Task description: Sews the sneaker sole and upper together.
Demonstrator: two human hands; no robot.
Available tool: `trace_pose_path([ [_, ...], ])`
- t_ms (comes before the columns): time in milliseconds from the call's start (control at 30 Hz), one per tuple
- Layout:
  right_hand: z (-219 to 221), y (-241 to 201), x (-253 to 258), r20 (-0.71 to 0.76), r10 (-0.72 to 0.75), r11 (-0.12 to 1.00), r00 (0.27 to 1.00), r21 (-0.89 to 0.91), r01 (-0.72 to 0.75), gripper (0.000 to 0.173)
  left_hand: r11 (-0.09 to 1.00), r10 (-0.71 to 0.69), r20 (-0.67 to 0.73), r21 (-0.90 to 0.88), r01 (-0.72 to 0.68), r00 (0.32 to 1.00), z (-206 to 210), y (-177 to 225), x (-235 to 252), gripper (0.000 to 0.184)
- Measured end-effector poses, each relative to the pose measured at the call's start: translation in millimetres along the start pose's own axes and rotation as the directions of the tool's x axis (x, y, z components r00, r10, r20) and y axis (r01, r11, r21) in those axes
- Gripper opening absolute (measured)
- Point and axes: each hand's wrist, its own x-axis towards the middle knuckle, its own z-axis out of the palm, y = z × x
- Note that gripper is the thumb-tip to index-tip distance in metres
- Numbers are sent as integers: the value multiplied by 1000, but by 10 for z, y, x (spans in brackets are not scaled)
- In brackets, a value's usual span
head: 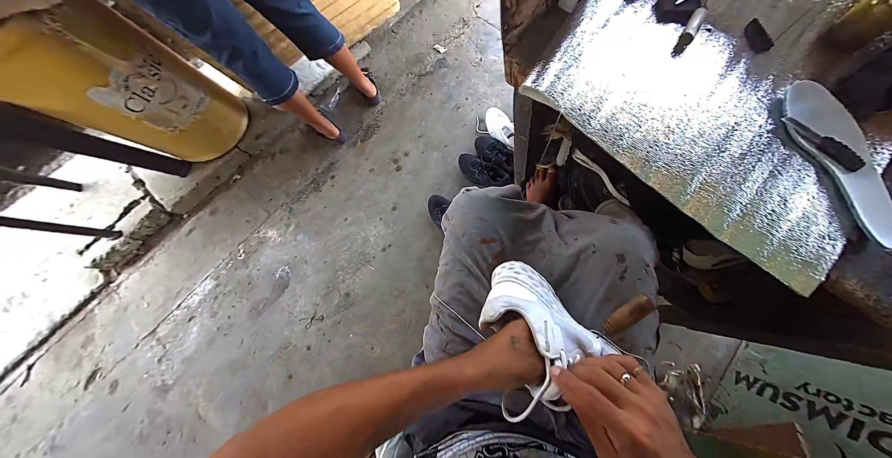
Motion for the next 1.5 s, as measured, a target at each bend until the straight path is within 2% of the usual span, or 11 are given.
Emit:
trace_pose_path([
  [67,-100,43,92,-19,3,998,1000,61,-1,27,1000,-25,-40,2,25,999,-18,-5,-33,23],
  [200,-351,418,490,231,-174,926,957,-294,239,23,998,54,-68,41,-51,996,-23,-54,-60,29],
  [333,-478,610,802,609,-234,854,758,-243,459,11,992,22,-42,125,-16,999,-53,-53,-51,28],
  [433,-455,546,878,742,-176,903,647,-140,406,8,985,-30,-43,171,37,999,-44,-48,-77,31],
  [667,-282,582,474,531,-113,937,840,-223,267,14,971,123,-33,212,-113,992,-55,-290,-136,38],
  [867,-360,569,508,573,-83,948,815,-208,243,16,977,169,-72,144,-158,983,-84,-373,-247,10],
  [933,-461,553,632,686,-46,974,726,-131,186,14,951,161,-23,272,-148,987,-79,-364,-239,12],
  [1067,-649,595,1019,926,55,997,374,-30,-71,28,889,66,53,450,-82,996,-13,-257,-206,25],
  [1233,-619,589,1216,955,175,985,238,-166,-58,33,826,-50,81,564,-4,995,-6,-40,-112,25],
  [1333,-624,581,1231,941,225,974,255,-220,-46,39,809,-41,44,588,7,998,10,-20,-94,22],
  [1500,-642,769,976,756,241,959,608,-281,-31,59,903,9,-99,429,34,995,-19,-155,-52,14],
])
